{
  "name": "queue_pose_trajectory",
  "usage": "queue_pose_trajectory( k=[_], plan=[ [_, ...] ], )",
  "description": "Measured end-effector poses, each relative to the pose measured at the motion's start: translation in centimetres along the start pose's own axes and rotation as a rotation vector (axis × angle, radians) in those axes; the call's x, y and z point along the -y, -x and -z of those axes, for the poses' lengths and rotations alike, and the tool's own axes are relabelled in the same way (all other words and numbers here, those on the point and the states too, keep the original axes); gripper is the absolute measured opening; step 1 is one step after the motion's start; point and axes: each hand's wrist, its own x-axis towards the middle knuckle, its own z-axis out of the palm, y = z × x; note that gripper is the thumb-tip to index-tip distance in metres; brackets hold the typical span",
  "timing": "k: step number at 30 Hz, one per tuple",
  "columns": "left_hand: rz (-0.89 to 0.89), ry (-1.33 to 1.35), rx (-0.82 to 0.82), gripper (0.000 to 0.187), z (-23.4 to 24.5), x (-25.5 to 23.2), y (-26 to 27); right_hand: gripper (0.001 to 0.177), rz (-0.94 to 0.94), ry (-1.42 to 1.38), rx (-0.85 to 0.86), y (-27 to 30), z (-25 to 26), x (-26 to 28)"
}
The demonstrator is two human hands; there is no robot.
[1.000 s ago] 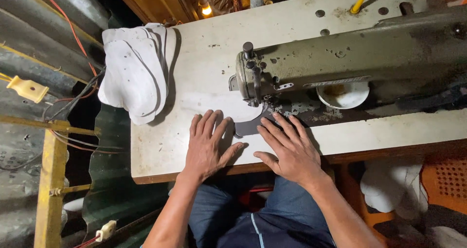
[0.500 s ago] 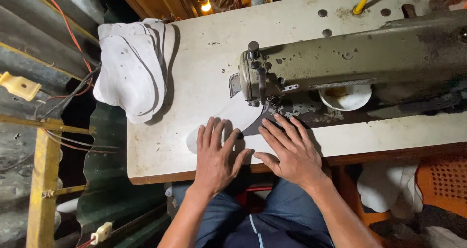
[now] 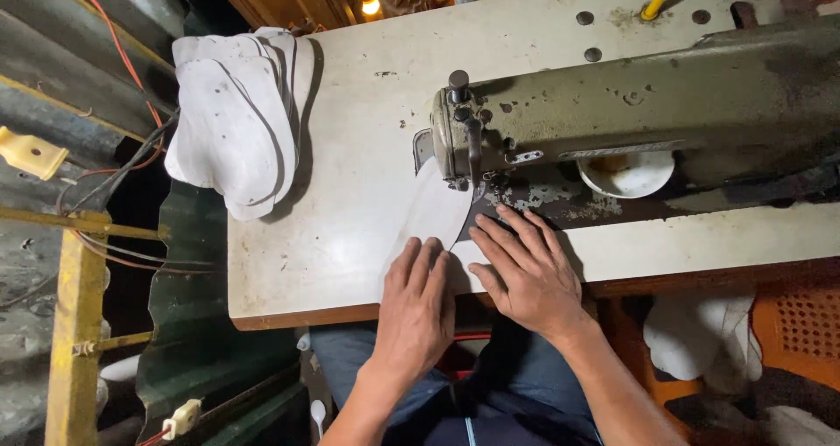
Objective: Sewing the edges of shoe insole components using an industrial sewing machine.
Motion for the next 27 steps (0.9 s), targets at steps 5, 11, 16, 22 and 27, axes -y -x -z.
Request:
queue_pose_trajectory(
  k=[5, 11, 16, 22, 27],
  plan=[
    [-0.016, -0.035, 0.04, 0.045, 0.3, -1.6, -0.2, 0.039, -0.024, 0.004, -0.003, 0.2, -0.2, 0.0],
    [-0.058, 0.083, 0.032, 0.042, -0.1, -2.5, -0.2, 0.035, -0.029, 0.012, -0.037, 0.1, 0.0, 0.2],
    [-0.024, 0.118, 0.076, 0.051, 0.9, -0.9, 0.4, 0.034, -0.025, 0.036, -0.05, 0.0, 0.0, 0.0],
    [-0.024, 0.057, 0.093, 0.071, 0.7, 0.5, 1.4, 0.034, -0.019, 0.033, -0.033, -0.2, 0.0, 0.0],
    [-0.031, 0.065, 0.084, 0.062, 0.5, 0.9, 0.9, 0.034, -0.016, 0.04, -0.04, -0.2, 0.0, -0.1]
  ],
)
